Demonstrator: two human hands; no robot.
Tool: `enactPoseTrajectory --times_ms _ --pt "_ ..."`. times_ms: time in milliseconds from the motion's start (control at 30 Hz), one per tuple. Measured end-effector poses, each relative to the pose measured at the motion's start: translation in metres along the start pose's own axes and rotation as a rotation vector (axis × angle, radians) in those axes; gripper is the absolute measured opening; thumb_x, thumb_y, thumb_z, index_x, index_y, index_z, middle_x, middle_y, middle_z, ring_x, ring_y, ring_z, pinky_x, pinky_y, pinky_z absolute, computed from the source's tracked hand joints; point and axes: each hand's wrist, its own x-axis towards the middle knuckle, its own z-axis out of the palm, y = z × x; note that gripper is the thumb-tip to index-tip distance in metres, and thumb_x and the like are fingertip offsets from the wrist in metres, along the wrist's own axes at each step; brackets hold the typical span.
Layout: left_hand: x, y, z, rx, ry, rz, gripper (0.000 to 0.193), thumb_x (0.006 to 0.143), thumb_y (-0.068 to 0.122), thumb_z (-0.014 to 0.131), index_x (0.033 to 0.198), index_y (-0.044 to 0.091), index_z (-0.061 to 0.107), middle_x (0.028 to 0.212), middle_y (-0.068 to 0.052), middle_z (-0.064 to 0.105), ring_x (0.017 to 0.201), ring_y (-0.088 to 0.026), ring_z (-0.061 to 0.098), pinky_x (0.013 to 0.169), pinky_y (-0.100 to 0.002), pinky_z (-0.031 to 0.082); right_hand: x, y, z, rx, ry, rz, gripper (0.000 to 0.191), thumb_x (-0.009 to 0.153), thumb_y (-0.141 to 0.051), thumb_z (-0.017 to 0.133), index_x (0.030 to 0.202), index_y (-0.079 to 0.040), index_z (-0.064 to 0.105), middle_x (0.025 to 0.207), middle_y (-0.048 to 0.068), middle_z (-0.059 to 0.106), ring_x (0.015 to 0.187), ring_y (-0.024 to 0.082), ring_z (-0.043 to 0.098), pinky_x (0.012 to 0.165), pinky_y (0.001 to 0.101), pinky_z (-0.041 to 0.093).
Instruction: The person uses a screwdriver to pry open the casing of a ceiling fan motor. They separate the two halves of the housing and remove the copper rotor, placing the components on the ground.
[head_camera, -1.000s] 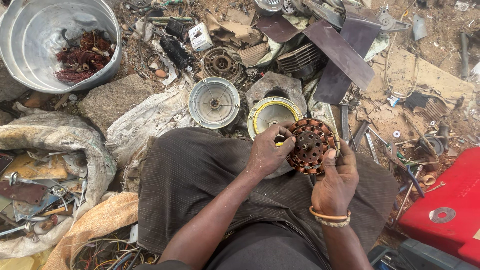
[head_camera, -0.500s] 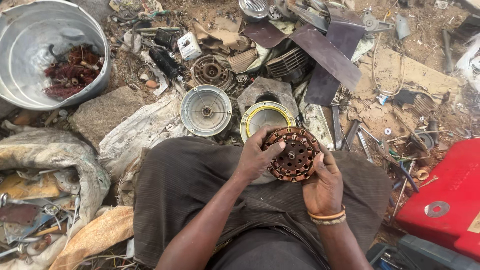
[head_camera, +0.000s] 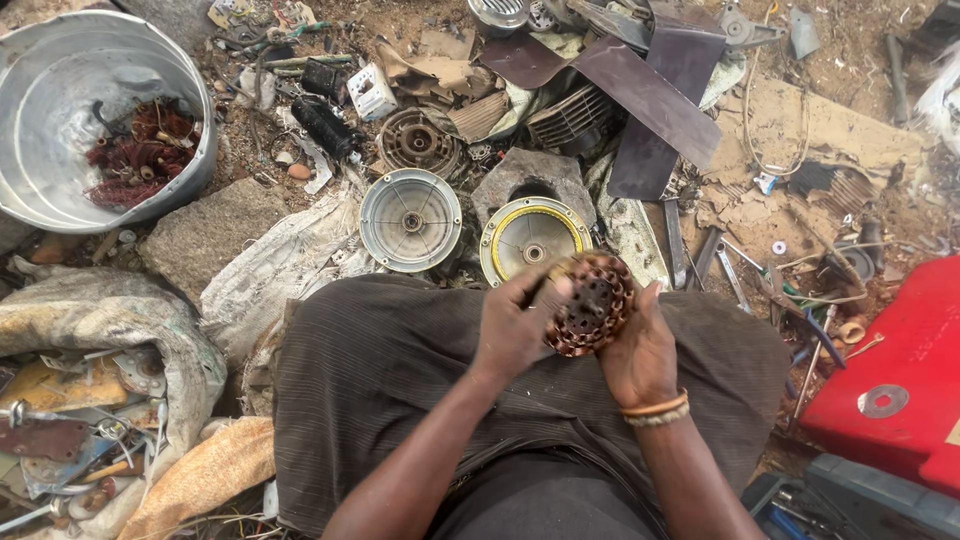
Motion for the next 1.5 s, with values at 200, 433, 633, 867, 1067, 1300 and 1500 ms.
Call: enactPoseTrajectory --times_ms 200,433,633,867,1067,1300,1500 --pt "-0.04 0.026 0.005 -0.213 -0.274 0.226 0.042 0.109 0.026 0.061 0.138 -0.005 0.062 0.131 -0.02 0.07 0.123 -0.023 0.068 0.106 -0.035 0.056 0.018 0.018 -0.041 0.313 -0.475 0.168 0.063 0.118 -0.056 0.044 0.133 0.003 0.061 0.111 0.017 0.07 0.087 0.022 0.071 0.072 0.0345 0.061" --pt "-0.056 0.035 0.012 0.23 -0.234 0.365 0.024 0.104 0.02 0.065 0.116 0.002 0.073 0.107 -0.012 0.08 0.092 -0.019 0.078 0.082 -0.03 0.063 0.012 0.05 -0.071 0.291 -0.193 0.142 0.037 0.103 -0.035 0.055 0.124 -0.004 0.06 0.115 0.016 0.068 0.092 0.025 0.072 0.08 0.0381 0.064" --pt "-0.057 0.029 -0.004 0.384 -0.14 0.322 0.037 0.099 0.021 0.072 0.13 0.002 0.063 0.127 -0.014 0.069 0.093 -0.018 0.075 0.083 -0.029 0.061 0.01 0.047 -0.078 0.597 -0.375 0.275 0.044 0.105 -0.039 0.054 0.124 0.0 0.063 0.118 0.021 0.068 0.091 0.031 0.071 0.071 0.0372 0.062" --pt "-0.049 0.019 -0.022 0.811 -0.146 0.371 0.033 0.091 0.023 0.076 0.121 0.01 0.073 0.122 -0.01 0.068 0.116 -0.03 0.061 0.097 -0.047 0.053 0.001 0.065 -0.087 0.283 0.048 0.34 0.045 0.106 -0.048 0.047 0.117 -0.008 0.064 0.109 0.014 0.069 0.084 0.029 0.069 0.063 0.0379 0.061" --pt "-0.004 0.02 -0.069 1.141 -0.228 0.512 0.027 0.088 0.028 0.074 0.11 0.012 0.075 0.102 -0.009 0.072 0.106 -0.025 0.062 0.098 -0.063 0.039 0.049 0.067 -0.04 0.363 -0.242 0.439 0.054 0.109 -0.051 0.051 0.127 -0.003 0.066 0.116 0.018 0.07 0.095 0.033 0.069 0.075 0.046 0.062" --pt "0.078 0.033 -0.176 1.79 -0.223 0.219 0.048 0.084 0.037 0.073 0.132 0.036 0.071 0.098 -0.009 0.072 0.093 -0.028 0.067 0.077 -0.047 0.054 0.089 0.027 -0.012 -0.693 -0.032 -0.154 0.041 0.104 -0.032 0.063 0.129 0.0 0.063 0.124 0.01 0.069 0.114 0.021 0.067 0.098 0.0366 0.056" --pt "0.114 -0.012 -0.296 1.871 -0.097 -0.209 0.035 0.102 0.042 0.067 0.103 0.01 0.08 0.098 -0.014 0.079 0.09 -0.028 0.073 0.086 -0.047 0.057 0.041 0.019 -0.056 -1.274 0.284 -0.412 0.026 0.101 -0.023 0.073 0.114 0.0 0.075 0.105 0.017 0.075 0.096 0.026 0.072 0.089 0.0372 0.058"
